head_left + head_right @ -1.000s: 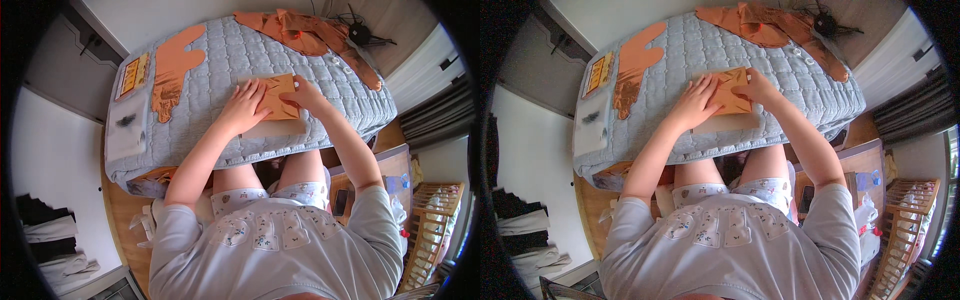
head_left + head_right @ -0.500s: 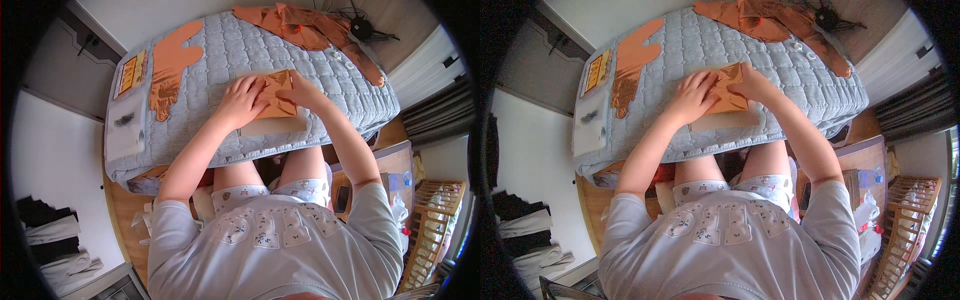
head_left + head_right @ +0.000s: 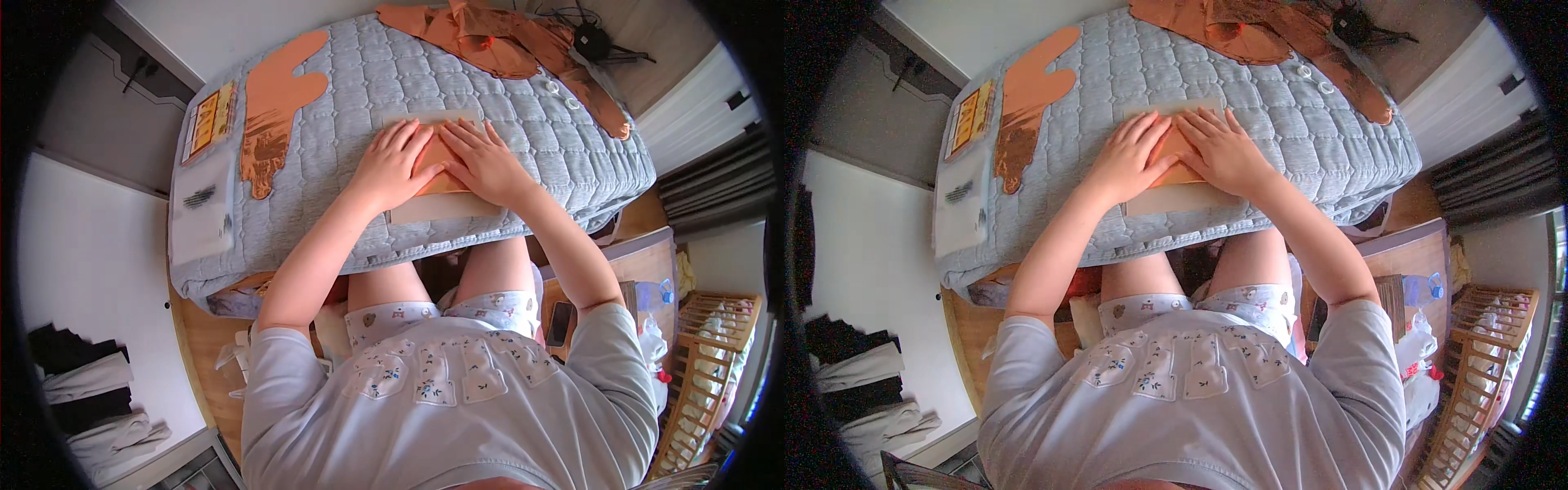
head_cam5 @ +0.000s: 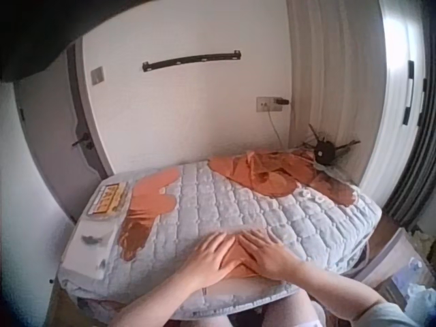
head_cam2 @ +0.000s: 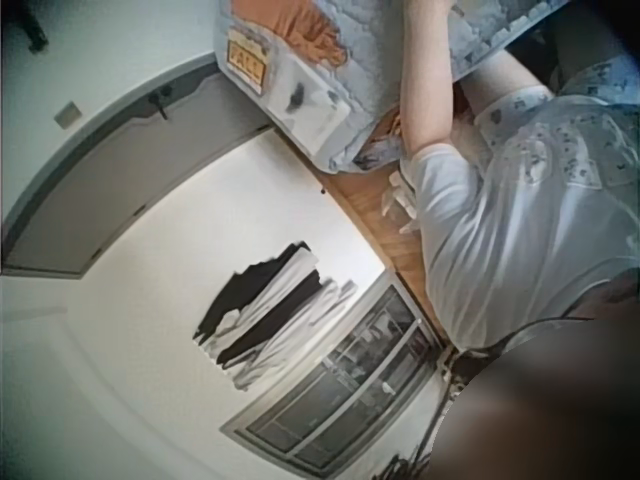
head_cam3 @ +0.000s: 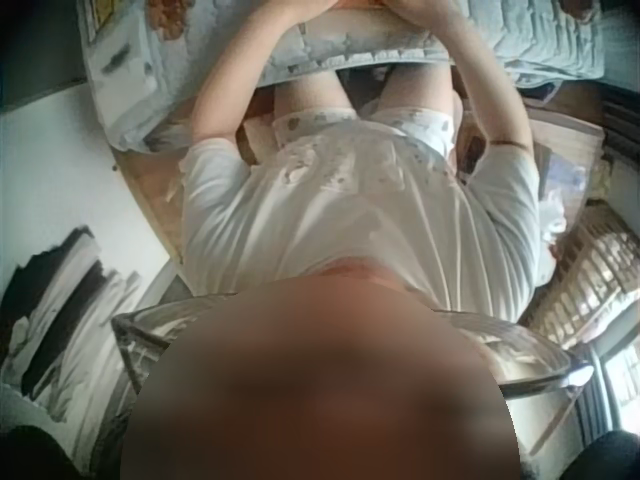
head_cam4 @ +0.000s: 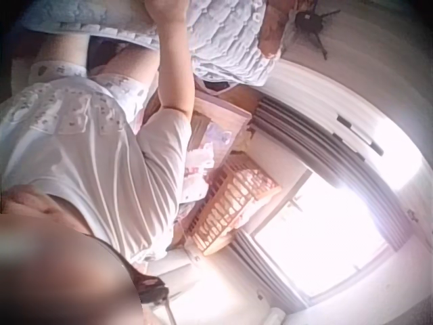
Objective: The person lays out foil balloons on a bed, folds a balloon into a rectangle by hand, and places it into a plastic sleeve with a cardboard insert.
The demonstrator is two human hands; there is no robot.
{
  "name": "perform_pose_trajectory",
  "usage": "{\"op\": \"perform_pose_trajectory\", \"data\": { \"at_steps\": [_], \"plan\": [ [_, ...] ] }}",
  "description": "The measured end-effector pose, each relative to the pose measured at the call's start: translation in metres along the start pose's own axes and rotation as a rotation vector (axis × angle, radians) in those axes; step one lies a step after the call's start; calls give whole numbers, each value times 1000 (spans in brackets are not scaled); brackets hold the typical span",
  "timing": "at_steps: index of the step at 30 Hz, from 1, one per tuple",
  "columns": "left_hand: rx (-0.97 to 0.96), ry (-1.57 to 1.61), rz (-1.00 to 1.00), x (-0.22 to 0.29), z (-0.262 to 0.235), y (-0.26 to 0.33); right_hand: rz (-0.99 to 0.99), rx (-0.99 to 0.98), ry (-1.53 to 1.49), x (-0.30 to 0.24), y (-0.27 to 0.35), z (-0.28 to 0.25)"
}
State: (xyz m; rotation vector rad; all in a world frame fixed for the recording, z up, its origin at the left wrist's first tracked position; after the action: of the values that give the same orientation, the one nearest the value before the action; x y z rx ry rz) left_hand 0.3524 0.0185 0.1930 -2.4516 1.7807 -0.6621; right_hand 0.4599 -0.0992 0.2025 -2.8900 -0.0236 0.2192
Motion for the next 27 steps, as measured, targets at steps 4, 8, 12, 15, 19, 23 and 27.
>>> {"op": "perform_pose_trajectory", "data": {
  "at_steps": [4,8,12,15,19,23,27],
  "plan": [
    [1,-74,97,9,-3,4,24,-24,-21,7,6,8],
    [-180,-20,185,-7,0,6,27,-36,-52,4,4,7],
    [-299,-90,193,-10,-1,3,40,-89,10,6,5,9],
    [-331,-120,209,-10,-4,-3,21,-144,11,12,6,7],
    [-364,-147,211,-8,-7,-4,-88,-278,-19,22,6,3],
    [-361,-148,207,-10,-6,-3,-155,-299,-54,31,5,-4],
    [-372,-122,216,-13,-4,-4,-195,-322,-100,33,4,-6]
  ]
}}
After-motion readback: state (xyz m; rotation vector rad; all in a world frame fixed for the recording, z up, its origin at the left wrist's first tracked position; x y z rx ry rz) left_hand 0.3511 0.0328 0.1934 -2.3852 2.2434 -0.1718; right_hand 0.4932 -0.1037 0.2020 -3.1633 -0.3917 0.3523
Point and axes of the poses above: each hand's wrist, its own y-axis away from the middle knuckle, its own z-axis out of the palm, x = y × z, the point moved 7 cm from there along -y, towards the middle knuckle, and after that the axes turned 10 degrees about -z, right-handed, at the moved point
